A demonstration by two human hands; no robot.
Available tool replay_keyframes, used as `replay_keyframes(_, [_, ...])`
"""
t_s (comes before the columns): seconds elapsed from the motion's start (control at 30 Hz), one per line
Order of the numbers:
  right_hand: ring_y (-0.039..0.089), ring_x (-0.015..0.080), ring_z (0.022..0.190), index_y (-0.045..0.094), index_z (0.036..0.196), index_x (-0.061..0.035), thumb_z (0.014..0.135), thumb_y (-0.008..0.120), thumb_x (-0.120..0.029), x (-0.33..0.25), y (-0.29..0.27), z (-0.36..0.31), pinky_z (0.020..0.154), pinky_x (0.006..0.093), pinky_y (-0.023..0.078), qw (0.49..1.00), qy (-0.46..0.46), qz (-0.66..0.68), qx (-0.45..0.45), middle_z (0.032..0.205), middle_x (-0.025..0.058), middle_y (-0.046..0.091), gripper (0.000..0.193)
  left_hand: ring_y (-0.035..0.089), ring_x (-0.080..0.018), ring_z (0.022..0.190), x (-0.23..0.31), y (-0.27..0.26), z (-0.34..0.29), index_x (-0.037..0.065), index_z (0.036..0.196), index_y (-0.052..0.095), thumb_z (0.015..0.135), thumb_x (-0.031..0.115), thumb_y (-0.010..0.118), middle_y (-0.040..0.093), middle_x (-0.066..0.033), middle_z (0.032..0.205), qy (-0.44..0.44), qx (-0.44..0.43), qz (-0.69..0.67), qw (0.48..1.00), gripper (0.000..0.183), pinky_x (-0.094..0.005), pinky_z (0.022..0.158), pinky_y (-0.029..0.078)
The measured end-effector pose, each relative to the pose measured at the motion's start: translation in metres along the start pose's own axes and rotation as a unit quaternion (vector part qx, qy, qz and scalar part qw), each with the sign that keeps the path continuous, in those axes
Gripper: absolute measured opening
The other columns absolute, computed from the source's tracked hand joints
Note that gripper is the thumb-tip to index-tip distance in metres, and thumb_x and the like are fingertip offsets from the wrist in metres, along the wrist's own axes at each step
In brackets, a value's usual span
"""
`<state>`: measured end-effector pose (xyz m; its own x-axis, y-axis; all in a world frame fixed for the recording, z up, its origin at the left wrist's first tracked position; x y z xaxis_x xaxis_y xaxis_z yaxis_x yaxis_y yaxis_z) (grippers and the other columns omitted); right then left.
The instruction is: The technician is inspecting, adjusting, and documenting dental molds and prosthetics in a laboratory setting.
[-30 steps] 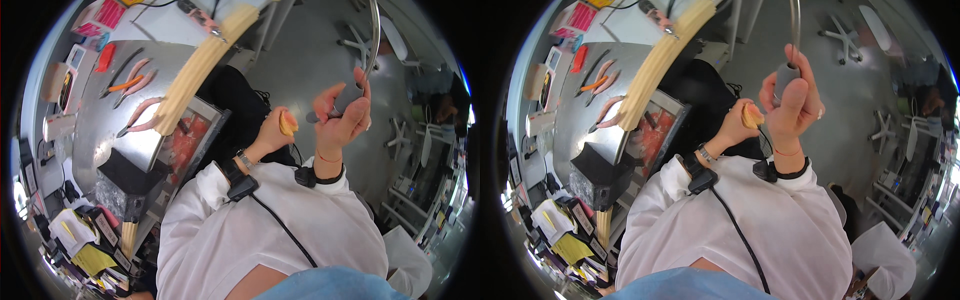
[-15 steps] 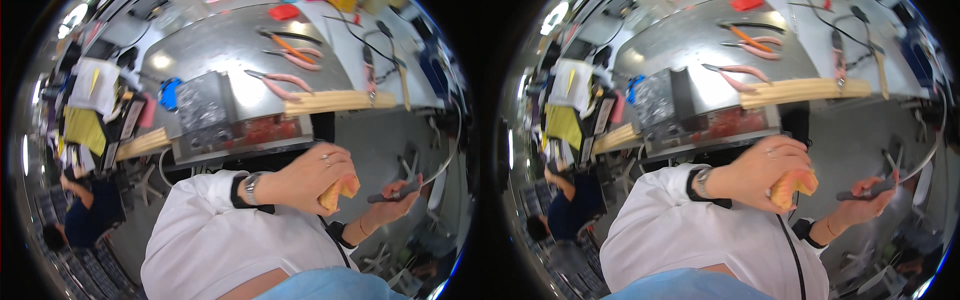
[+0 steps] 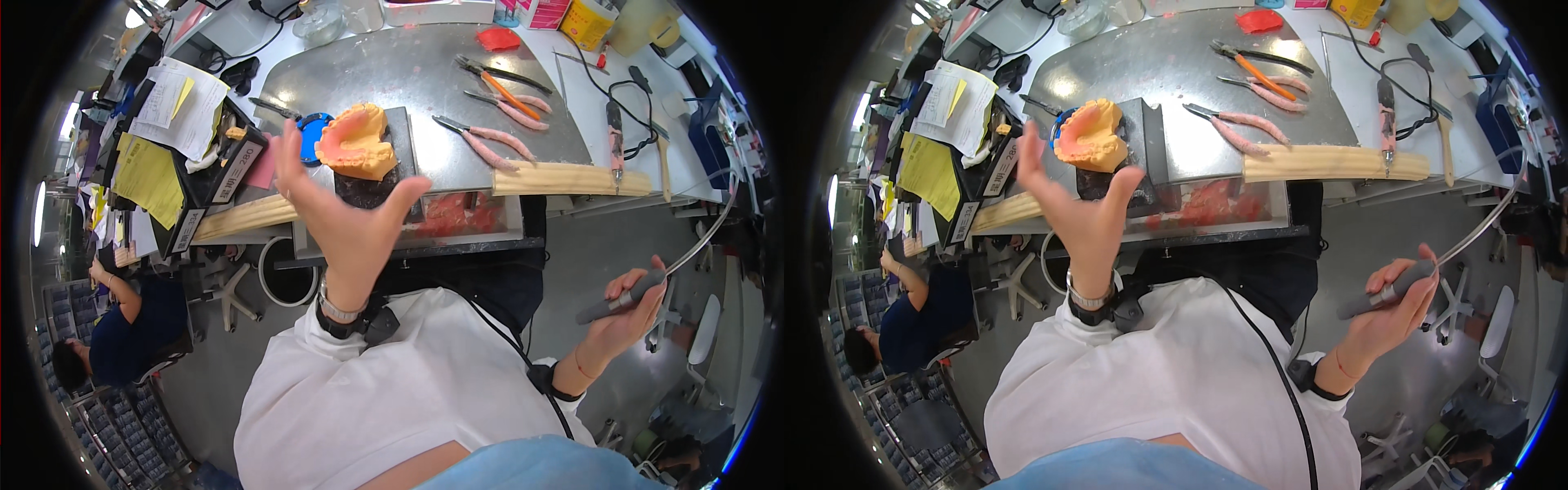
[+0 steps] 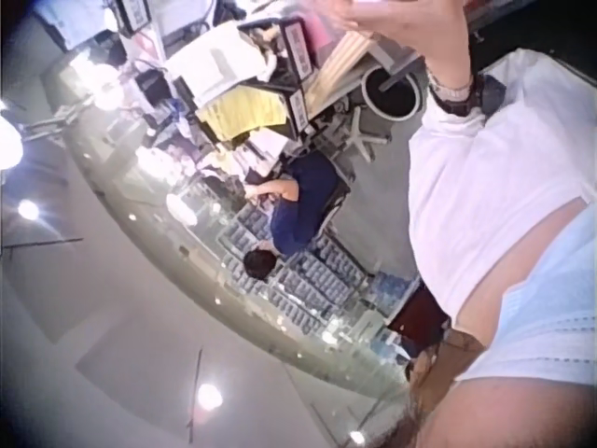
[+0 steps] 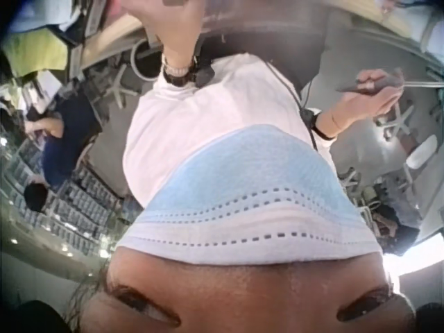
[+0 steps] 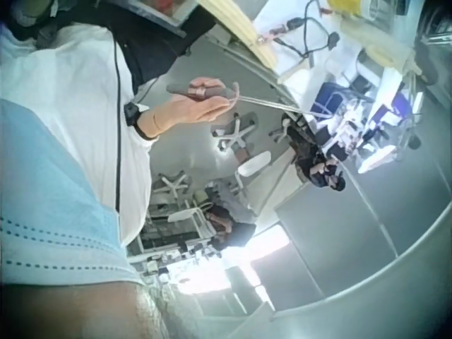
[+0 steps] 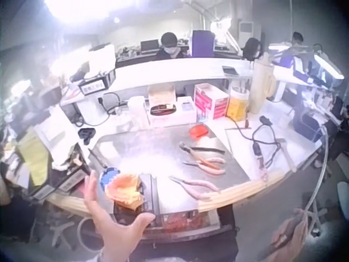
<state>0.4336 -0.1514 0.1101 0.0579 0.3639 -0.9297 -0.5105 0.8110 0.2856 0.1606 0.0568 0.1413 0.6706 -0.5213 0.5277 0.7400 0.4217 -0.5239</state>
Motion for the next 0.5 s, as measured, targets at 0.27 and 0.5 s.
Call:
replay_keyframes(0.27, [0.054,0.0192,0.089,0.047,0.119,0.0019,0.101,0.044,-0.036,-0.01,0.006,-0.047,0.084,0.0352,0.042,0.981,-0.047,-0.175,-0.076,0.098,0.0136,0.06,0.042,0.055,-0.0234,0.109,0.123,0.091,-0.111,0.0,0.13,0.041,0.1,0.036,0.044,0.057,-0.0155,0.118,-0.064,-0.649,-0.573,0.495,0.047,-0.0348,0.093,0.044])
replay_keyframes(0.5, [0.058,0.0169,0.062,0.064,0.103,-0.0003,0.092,0.06,-0.026,0.021,-0.065,-0.052,0.057,0.0374,0.049,0.884,-0.003,-0.466,-0.044,0.095,0.0109,0.066,0.028,0.035,-0.0032,0.05,0.155,0.14,-0.176,0.01,0.07,0.05,0.097,0.055,0.043,0.042,0.0047,0.054,-0.341,-0.585,-0.666,0.314,0.053,-0.0199,0.05,0.033])
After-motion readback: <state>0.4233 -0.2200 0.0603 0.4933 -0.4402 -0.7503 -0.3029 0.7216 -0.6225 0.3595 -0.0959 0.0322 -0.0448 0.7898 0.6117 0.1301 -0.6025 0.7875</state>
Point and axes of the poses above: each hand's wrist, its own z-axis towards the middle knuckle, its own y-axis out of the palm, x = y × z, the point moved 4 cm from there along z, towards the middle knuckle
